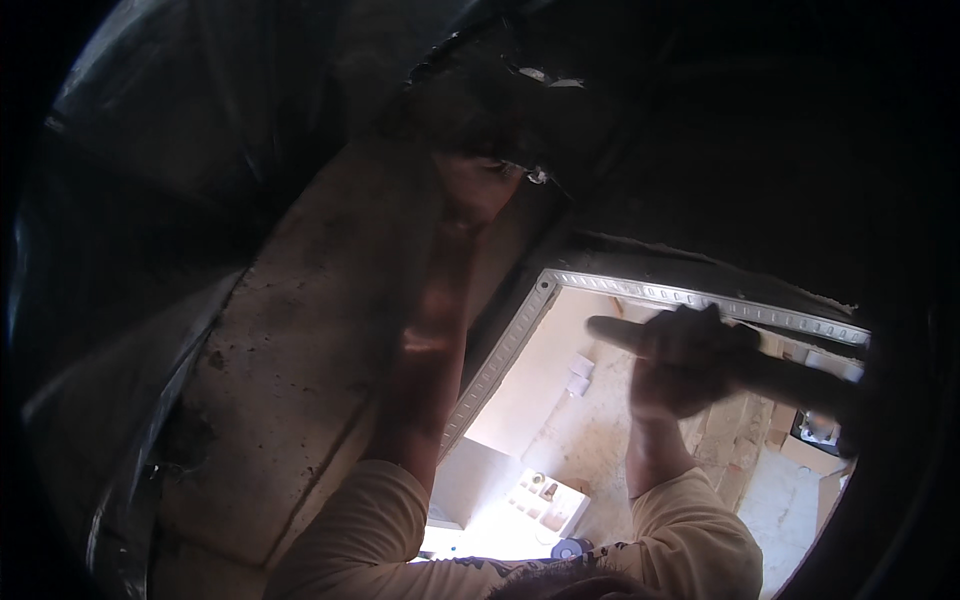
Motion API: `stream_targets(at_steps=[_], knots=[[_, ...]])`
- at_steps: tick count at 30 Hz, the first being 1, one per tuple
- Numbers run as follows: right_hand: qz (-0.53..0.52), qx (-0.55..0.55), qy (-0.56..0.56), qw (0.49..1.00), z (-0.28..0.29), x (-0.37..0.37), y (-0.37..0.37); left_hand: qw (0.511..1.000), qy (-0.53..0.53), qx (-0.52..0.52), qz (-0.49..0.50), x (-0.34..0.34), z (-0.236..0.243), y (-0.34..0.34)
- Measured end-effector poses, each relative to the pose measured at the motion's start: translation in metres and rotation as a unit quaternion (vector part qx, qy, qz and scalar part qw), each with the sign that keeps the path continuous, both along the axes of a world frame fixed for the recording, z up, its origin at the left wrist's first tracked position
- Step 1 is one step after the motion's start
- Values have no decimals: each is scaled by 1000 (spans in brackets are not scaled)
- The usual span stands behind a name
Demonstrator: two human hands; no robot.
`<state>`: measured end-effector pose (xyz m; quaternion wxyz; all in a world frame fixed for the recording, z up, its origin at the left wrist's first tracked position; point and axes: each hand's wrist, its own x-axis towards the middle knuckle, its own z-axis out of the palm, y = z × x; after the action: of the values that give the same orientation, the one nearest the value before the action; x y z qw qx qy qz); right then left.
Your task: The person holds a metal stud against a concrete ceiling and secures it by hammering a fastener into a pre-drilled hole.
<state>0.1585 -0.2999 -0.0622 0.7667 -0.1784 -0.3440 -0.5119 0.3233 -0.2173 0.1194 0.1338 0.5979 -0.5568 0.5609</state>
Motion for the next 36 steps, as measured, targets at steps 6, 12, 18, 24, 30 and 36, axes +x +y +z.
stream_targets(at_steps=[6, 12, 18, 24, 30, 36], knots=[[-222, -191, 366, 883, 8, 13, -2, 995, -47, 58, 68, -7, 2, -3], [-1, 34, -6, 999, -5, -9, -6, 999, 34, -4, -39, 5, -3, -11], [-230, -170, 371, 883, -2, 23, 19, 931, 318, -26, -179, 27, -1, 2], [-19, 56, 135, 989, 2, -6, -5, 997, 3, 8, -72, 3, 8, 3], [-117, -113, 344, 925, -33, 29, 22, 997, 28, -2, -68, -6, 5, -9], [-107, -34, 271, 956, -15, 13, 3, 999, -16, 12, 27, -9, 10, -6]])
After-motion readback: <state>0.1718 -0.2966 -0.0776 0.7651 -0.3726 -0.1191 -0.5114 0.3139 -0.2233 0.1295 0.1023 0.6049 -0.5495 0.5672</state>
